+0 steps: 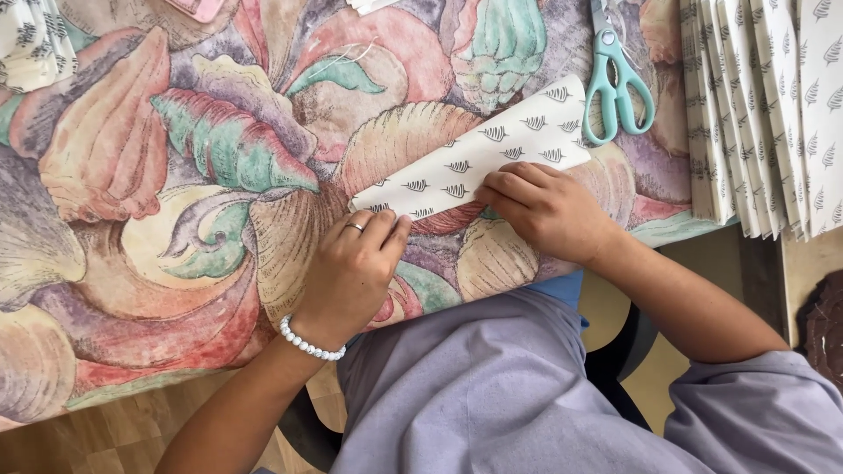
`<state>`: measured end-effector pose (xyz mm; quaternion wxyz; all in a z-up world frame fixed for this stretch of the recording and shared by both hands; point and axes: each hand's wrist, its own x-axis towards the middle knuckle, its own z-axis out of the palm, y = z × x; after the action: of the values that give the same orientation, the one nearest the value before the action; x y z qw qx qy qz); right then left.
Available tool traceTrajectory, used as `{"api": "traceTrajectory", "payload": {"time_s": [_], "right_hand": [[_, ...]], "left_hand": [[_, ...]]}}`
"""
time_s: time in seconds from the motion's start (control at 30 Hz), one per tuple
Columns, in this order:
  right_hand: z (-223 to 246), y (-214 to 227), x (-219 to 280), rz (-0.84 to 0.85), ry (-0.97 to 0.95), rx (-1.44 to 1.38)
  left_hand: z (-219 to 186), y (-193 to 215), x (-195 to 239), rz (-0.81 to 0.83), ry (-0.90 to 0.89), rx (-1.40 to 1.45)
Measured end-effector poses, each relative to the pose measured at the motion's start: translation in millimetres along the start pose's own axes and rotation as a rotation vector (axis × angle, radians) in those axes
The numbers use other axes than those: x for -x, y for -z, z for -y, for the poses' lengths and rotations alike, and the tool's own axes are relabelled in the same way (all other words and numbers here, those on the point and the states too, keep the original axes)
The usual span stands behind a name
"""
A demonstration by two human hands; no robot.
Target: Folding printed paper sheets into specific shapes and trimming them with scissors at a workspace.
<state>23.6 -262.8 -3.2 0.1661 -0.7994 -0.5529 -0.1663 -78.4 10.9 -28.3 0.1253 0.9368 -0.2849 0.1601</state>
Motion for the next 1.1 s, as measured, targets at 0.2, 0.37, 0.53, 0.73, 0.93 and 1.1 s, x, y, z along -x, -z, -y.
{"api": "traceTrajectory", "payload": {"time_s": [0.2, 0.37, 0.53, 0.73, 0.93, 1.1], "right_hand": [[0, -4, 8, 0.012, 0.024, 0.045], [-4, 4, 9, 0.021, 0.021, 0.042], [-13, 9, 23, 0.037, 0.027, 0.056], [-13, 9, 24, 0.029, 0.07, 0.108], [-16, 7, 26, 0.007, 0.083, 0.09], [-23, 14, 37, 0.028, 0.05, 0.099]], "left_hand": [[-2, 2, -2, -0.015, 0.011, 0.026], [5, 3, -2, -0.02, 0.03, 0.074], [12, 2, 1, -0.008, 0.028, 0.082], [20, 3, 0, 0.001, 0.004, 0.137], [21, -7, 5, 0.022, 0.034, 0.132], [14, -6, 4, -0.031, 0.044, 0.125]]}}
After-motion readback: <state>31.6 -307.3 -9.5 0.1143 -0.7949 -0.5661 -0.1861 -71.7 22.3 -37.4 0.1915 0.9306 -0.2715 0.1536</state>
